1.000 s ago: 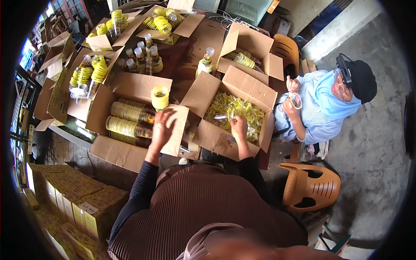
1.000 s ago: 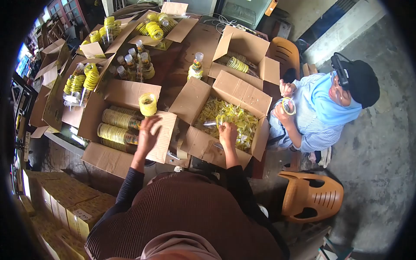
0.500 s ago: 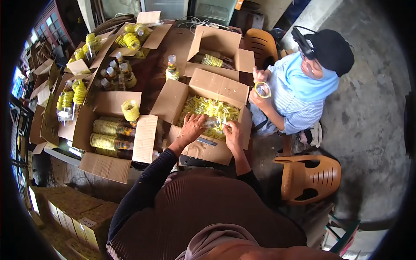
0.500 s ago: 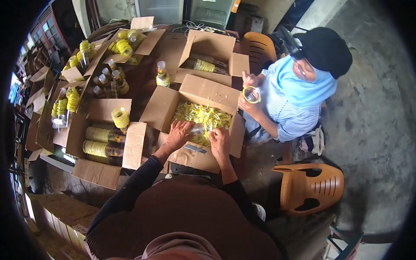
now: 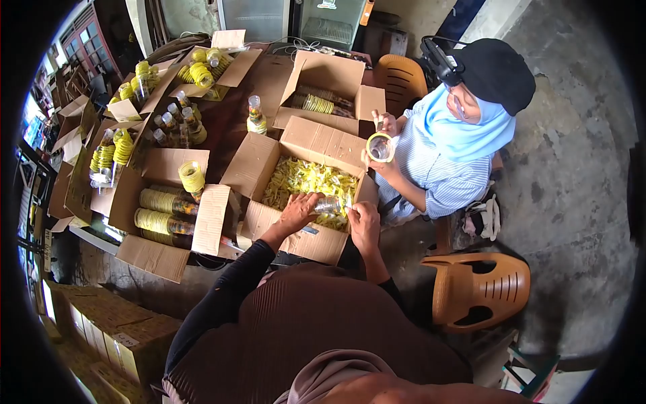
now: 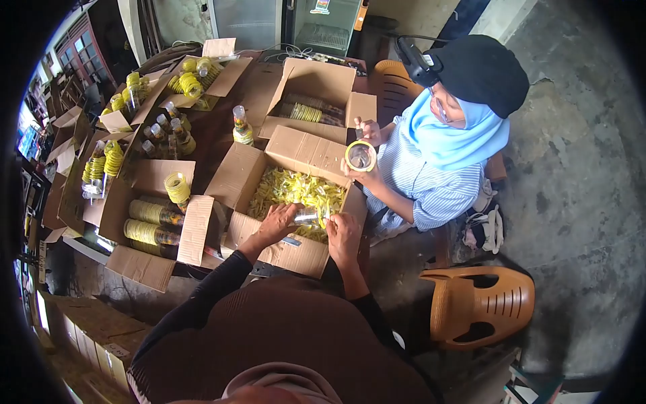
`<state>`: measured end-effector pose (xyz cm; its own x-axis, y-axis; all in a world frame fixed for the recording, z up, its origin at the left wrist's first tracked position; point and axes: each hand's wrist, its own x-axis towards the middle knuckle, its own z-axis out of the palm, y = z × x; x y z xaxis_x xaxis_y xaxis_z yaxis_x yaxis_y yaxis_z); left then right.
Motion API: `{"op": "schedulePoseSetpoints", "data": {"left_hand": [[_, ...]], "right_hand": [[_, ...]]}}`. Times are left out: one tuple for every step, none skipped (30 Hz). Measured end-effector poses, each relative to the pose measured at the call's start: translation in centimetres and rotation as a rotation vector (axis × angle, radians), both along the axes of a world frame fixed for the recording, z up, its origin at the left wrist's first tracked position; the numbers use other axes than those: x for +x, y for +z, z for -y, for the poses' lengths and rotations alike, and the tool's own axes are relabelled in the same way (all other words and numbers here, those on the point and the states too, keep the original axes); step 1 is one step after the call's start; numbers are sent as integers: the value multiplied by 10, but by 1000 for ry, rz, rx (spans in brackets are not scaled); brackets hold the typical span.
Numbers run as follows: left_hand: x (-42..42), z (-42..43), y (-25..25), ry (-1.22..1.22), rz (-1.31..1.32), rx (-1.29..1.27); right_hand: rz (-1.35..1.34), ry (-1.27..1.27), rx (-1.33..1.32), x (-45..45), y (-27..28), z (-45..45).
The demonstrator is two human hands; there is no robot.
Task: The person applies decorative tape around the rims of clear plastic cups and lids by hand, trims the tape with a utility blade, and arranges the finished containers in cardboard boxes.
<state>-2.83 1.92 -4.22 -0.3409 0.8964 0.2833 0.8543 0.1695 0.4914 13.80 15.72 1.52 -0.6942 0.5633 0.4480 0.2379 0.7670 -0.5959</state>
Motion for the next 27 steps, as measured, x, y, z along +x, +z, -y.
{"op": "schedulePoseSetpoints", "data": {"left_hand": [[4, 4, -1, 13, 12, 3], [6, 8, -1, 27, 19, 10], [5, 11, -1, 32, 16, 5], [4, 16, -1, 65, 37, 6], [2, 22, -1, 97, 60, 6], [-8, 32, -21, 202, 70, -77], [-16, 47, -24, 205, 71, -82], [-25, 61, -24, 231, 134, -11], [-32, 70, -22, 248, 195, 54], [-32, 76, -9, 308, 161, 15], [-38, 80, -5, 333, 234, 0], [-43, 80, -6, 320, 214, 80], [-50, 78, -7, 305, 193, 166], [-58, 75, -11, 324, 231, 176], [-66, 71, -15, 305, 231, 173], [-73, 66, -20, 309, 186, 154], [-78, 63, -25, 313, 142, 134], [-79, 59, -25, 312, 207, 70], [-83, 55, -27, 290, 207, 66], [-87, 50, -30, 249, 191, 9], [-90, 46, -32, 207, 173, -48], [-92, 43, -33, 181, 150, -95], [-96, 39, -36, 158, 150, -97], [-103, 33, -50, 158, 248, -103], [-111, 26, -69, 159, 347, -111], [-124, 20, -103, 38, 473, 100], [-127, 20, -104, 16, 477, 93]], "right_hand": [[6, 0, 26, 1, 3, 3], [2, 5, 20, 0, 7, 5], [-2, 9, 68, -1, 12, 8], [-6, 11, 114, -1, 14, 10], [-7, -25, 57, -1, 13, 7], [-5, -57, 48, 2, 22, 2], [-2, -90, 42, 6, 36, -6], [0, -73, 48, 11, 46, -15], [1, -64, 48, 15, 52, -21], [5, -59, 121, 19, 54, -22], [4, -72, 133, 22, 55, -18], [-19, -68, 99, 24, 51, -13], [-45, -64, 72, 25, 48, -10], [-34, -71, 90, 26, 44, -5], [-21, -78, 109, 27, 42, 2], [7, -94, 142, 29, 43, 11], [13, -93, 136, 30, 39, 17], [22, -97, 162, 31, 41, 24], [30, -102, 187, 32, 44, 32], [33, -125, 185, 32, 46, 38], [54, -130, 210, 32, 48, 44], [77, -135, 234, 33, 49, 50], [80, -158, 234, 33, 47, 56], [73, -167, 236, 32, 44, 61], [68, -175, 238, 32, 42, 66], [48, -170, 212, 32, 48, 74], [53, -192, 210, 32, 51, 80]]}}
